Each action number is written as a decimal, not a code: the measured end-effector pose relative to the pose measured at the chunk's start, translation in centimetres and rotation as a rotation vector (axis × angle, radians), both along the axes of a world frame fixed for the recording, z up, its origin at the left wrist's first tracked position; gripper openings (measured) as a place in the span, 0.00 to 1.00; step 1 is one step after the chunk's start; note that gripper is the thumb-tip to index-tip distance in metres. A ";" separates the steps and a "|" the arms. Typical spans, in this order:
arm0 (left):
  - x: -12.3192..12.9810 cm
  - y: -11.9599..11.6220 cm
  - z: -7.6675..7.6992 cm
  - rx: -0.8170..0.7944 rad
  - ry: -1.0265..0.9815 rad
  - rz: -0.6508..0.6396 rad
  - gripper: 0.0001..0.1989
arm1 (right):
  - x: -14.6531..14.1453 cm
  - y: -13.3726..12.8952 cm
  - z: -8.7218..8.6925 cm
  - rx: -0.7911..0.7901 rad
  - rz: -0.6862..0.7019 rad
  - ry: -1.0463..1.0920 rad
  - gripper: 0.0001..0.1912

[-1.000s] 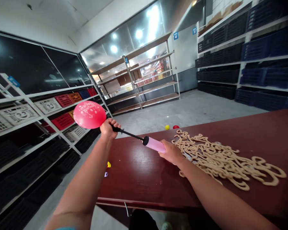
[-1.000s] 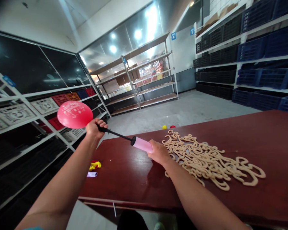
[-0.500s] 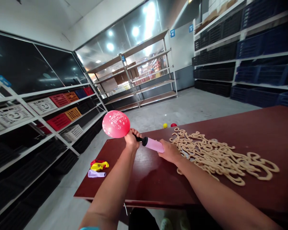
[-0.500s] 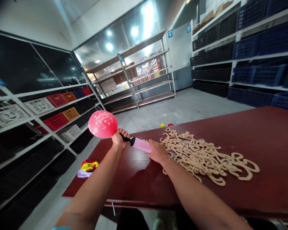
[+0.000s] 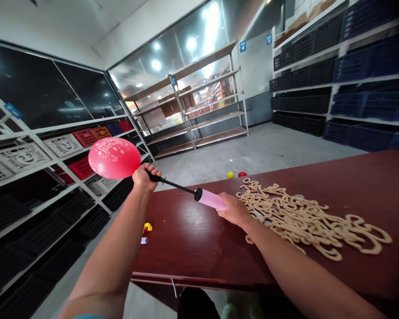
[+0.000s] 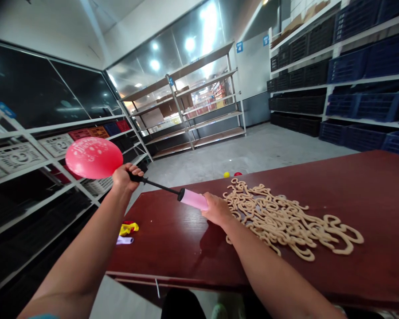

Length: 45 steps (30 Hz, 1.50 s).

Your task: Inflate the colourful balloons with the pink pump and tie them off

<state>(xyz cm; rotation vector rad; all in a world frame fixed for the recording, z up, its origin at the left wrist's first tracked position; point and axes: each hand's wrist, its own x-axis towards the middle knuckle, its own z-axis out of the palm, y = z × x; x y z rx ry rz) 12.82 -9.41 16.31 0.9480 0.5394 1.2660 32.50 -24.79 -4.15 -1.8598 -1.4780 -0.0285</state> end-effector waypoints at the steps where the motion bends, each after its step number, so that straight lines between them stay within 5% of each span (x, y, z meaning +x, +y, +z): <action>1: 0.0 0.1 0.2 0.009 -0.001 0.002 0.09 | 0.0 0.1 -0.1 -0.004 0.001 0.004 0.20; 4: 1.3 -0.3 -1.2 -0.016 -0.009 -0.012 0.09 | 0.2 0.1 -0.7 -0.037 -0.013 -0.001 0.18; 11: 6.9 -3.9 -8.6 -0.160 -0.049 -0.097 0.09 | 0.4 -0.3 -0.7 -0.090 -0.042 -0.027 0.17; 14: 7.7 -5.0 -10.0 -0.180 -0.066 -0.097 0.10 | 0.2 -0.5 -0.2 -0.110 -0.055 -0.042 0.17; 18: 6.6 -4.9 -8.7 -0.177 -0.046 -0.081 0.10 | -0.2 -0.7 0.1 -0.048 -0.006 -0.040 0.19; 26: 1.1 -1.5 -0.5 -0.029 -0.013 -0.018 0.09 | 0.0 -0.5 0.3 0.022 0.010 0.015 0.20; 29: 0.4 -0.6 0.7 0.022 -0.020 -0.016 0.09 | 0.1 -0.3 0.0 0.040 0.002 0.026 0.19; 33: 2.2 -1.1 -1.1 0.000 -0.034 -0.023 0.09 | 0.4 -0.1 -0.8 0.021 -0.041 0.006 0.18; 41: 7.5 -4.9 -8.6 -0.144 -0.064 -0.105 0.09 | 0.3 -0.3 -0.7 -0.008 -0.061 -0.050 0.18; 45: 7.3 -5.2 -9.2 -0.159 -0.051 -0.086 0.10 | -0.1 -0.5 -0.4 0.003 -0.043 -0.057 0.19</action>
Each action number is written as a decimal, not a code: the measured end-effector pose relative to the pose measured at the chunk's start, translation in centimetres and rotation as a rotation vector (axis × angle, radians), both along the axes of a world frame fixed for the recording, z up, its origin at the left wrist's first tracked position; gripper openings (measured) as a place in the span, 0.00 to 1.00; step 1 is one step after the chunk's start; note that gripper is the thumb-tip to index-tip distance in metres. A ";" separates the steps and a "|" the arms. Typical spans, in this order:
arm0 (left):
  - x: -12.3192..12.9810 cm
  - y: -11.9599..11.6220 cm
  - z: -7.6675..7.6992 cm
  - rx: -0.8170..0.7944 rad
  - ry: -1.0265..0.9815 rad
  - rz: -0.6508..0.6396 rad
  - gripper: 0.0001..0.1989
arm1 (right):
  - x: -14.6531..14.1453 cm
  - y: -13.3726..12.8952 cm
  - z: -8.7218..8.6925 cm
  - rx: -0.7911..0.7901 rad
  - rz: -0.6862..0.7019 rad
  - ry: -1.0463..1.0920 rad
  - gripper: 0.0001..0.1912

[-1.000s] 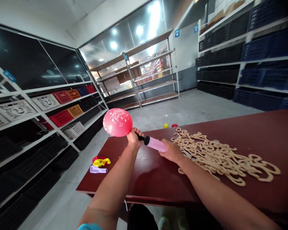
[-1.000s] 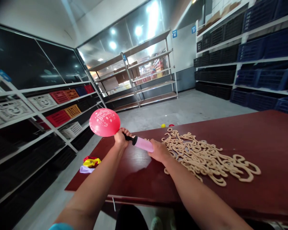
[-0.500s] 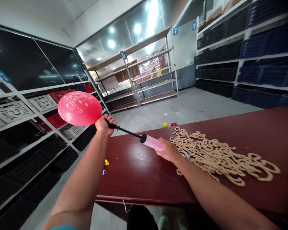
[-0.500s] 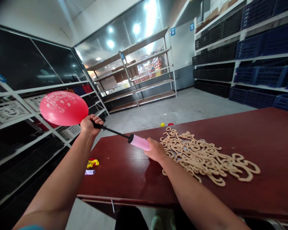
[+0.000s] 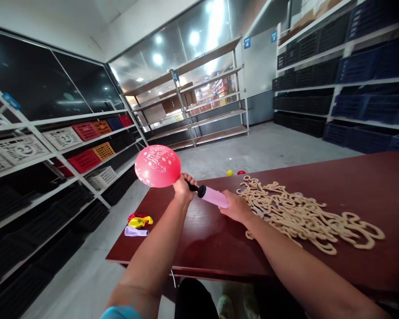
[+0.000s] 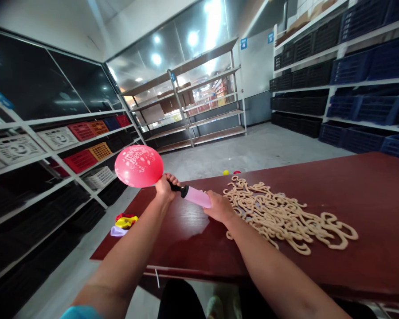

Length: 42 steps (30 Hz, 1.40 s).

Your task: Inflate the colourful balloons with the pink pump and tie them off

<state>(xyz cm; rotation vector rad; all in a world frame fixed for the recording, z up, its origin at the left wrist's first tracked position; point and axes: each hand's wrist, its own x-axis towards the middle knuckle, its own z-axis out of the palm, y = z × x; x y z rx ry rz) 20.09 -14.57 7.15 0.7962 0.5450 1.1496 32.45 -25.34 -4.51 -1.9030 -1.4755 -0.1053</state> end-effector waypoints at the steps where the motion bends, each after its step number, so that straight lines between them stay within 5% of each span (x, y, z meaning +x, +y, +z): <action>1: -0.4 0.1 0.4 -0.002 0.008 0.007 0.09 | -0.1 0.0 0.1 0.010 0.009 0.003 0.20; 9: -6.5 2.8 8.0 0.135 0.019 0.068 0.09 | 0.0 0.3 0.3 0.058 0.023 0.010 0.19; 12: -7.5 3.8 9.6 0.194 0.009 0.100 0.09 | 0.0 0.4 0.3 0.078 0.026 0.022 0.19; 16: -5.8 3.7 8.6 0.187 -0.019 0.133 0.09 | 0.2 0.0 0.6 0.025 -0.006 0.052 0.17; 23: 0.2 0.8 2.6 0.052 -0.001 -0.014 0.11 | 0.4 -0.4 0.9 -0.040 -0.040 0.071 0.15; 28: 1.1 -0.2 0.0 0.006 0.006 -0.016 0.10 | 0.0 -0.2 0.5 -0.032 -0.030 0.052 0.16; 32: -0.9 0.4 1.5 0.038 0.019 0.008 0.10 | -0.3 -0.4 0.6 0.006 0.010 0.038 0.18; 39: -6.1 2.9 7.2 0.154 0.007 0.069 0.10 | -0.2 -0.3 1.3 0.016 0.071 0.073 0.20; 42: -6.4 3.5 7.6 0.185 -0.003 0.080 0.09 | 0.1 0.0 1.0 0.006 0.059 0.082 0.19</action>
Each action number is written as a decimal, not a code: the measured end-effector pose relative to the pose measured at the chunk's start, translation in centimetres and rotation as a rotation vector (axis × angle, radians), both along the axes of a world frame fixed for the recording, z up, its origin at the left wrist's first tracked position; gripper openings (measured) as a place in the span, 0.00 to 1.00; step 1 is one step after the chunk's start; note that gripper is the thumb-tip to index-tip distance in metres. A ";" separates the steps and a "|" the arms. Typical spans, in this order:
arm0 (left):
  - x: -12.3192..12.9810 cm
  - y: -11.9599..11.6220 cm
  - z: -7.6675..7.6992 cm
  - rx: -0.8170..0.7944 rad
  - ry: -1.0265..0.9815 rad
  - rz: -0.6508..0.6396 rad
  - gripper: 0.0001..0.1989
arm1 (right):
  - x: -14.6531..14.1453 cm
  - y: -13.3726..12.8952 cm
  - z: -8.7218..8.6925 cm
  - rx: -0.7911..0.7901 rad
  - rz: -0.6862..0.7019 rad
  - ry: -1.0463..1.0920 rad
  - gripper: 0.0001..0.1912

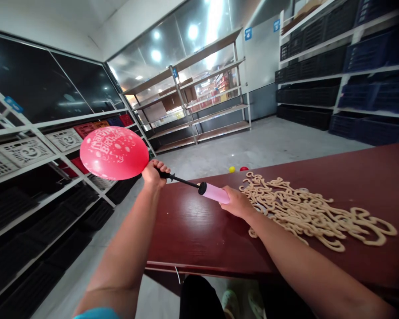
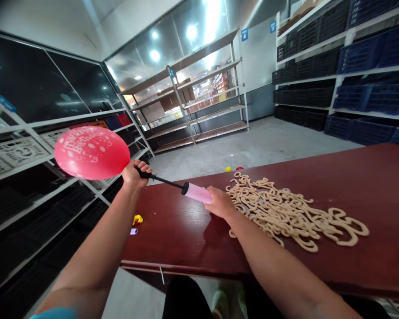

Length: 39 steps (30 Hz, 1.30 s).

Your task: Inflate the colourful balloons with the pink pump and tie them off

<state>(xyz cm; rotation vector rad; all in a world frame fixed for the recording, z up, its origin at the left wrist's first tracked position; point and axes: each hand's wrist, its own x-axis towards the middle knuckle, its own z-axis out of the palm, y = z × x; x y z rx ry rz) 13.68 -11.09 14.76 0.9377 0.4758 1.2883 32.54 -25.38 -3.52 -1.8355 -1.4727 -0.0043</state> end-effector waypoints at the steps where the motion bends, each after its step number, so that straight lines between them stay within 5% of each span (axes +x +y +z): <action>1: 0.4 0.0 -0.3 -0.004 -0.005 0.003 0.09 | 0.1 0.0 -0.2 -0.010 -0.016 -0.004 0.18; 12: 7.3 -3.3 -8.1 -0.179 -0.014 -0.101 0.10 | 0.3 0.4 -1.2 -0.034 -0.095 -0.072 0.17; 16: 6.4 -2.9 -7.3 -0.176 0.006 -0.080 0.11 | -0.1 0.2 -0.8 -0.012 -0.065 -0.052 0.18; 24: 0.2 0.0 -1.0 -0.070 0.001 0.004 0.10 | 0.2 0.2 -0.7 0.044 -0.025 -0.047 0.19; 28: -1.3 1.1 0.4 -0.025 -0.003 0.031 0.09 | 0.1 0.5 -0.9 0.043 -0.011 -0.042 0.16; 32: 0.5 0.7 -1.3 -0.056 -0.024 0.025 0.09 | 0.0 0.3 -0.9 -0.018 -0.032 -0.026 0.14; 39: 6.3 -2.8 -7.2 -0.195 -0.039 -0.090 0.10 | 0.0 -0.2 -0.8 -0.019 -0.033 -0.033 0.15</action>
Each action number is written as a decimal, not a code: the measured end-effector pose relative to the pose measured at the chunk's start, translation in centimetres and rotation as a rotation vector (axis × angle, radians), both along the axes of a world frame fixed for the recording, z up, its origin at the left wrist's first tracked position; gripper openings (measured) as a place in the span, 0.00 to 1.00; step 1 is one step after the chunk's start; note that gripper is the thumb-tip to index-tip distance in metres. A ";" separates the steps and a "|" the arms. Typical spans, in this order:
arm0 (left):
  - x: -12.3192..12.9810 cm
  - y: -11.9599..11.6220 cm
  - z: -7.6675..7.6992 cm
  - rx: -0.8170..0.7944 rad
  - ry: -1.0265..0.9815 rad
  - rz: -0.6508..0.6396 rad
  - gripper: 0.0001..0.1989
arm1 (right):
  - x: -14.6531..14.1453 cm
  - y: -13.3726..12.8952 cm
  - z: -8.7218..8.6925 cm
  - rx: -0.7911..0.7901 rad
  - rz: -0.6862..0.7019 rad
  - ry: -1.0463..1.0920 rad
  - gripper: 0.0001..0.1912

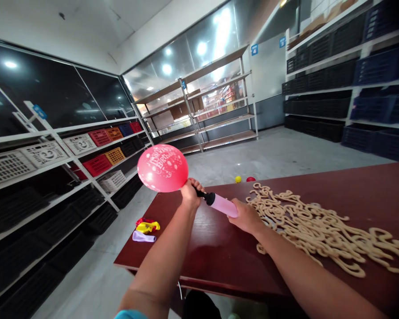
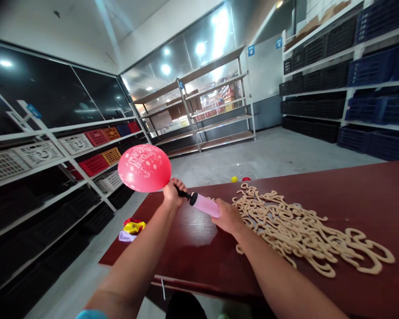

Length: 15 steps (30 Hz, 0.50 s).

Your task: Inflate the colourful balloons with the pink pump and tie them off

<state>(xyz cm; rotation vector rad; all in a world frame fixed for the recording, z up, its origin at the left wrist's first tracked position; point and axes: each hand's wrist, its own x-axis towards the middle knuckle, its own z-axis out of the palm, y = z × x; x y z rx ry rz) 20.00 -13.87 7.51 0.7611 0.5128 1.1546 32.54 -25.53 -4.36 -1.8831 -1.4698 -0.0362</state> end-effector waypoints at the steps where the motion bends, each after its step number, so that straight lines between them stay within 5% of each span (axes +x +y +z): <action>1: 0.4 -0.3 -0.6 -0.007 -0.002 -0.009 0.10 | -0.1 0.0 0.0 -0.001 -0.002 -0.001 0.15; 6: -0.4 -0.5 -0.4 -0.035 0.016 0.017 0.10 | -0.2 -0.1 0.3 -0.015 -0.002 -0.010 0.16; 15: -7.1 2.9 7.5 0.123 0.055 0.128 0.10 | -0.1 0.7 0.0 0.065 0.035 0.016 0.20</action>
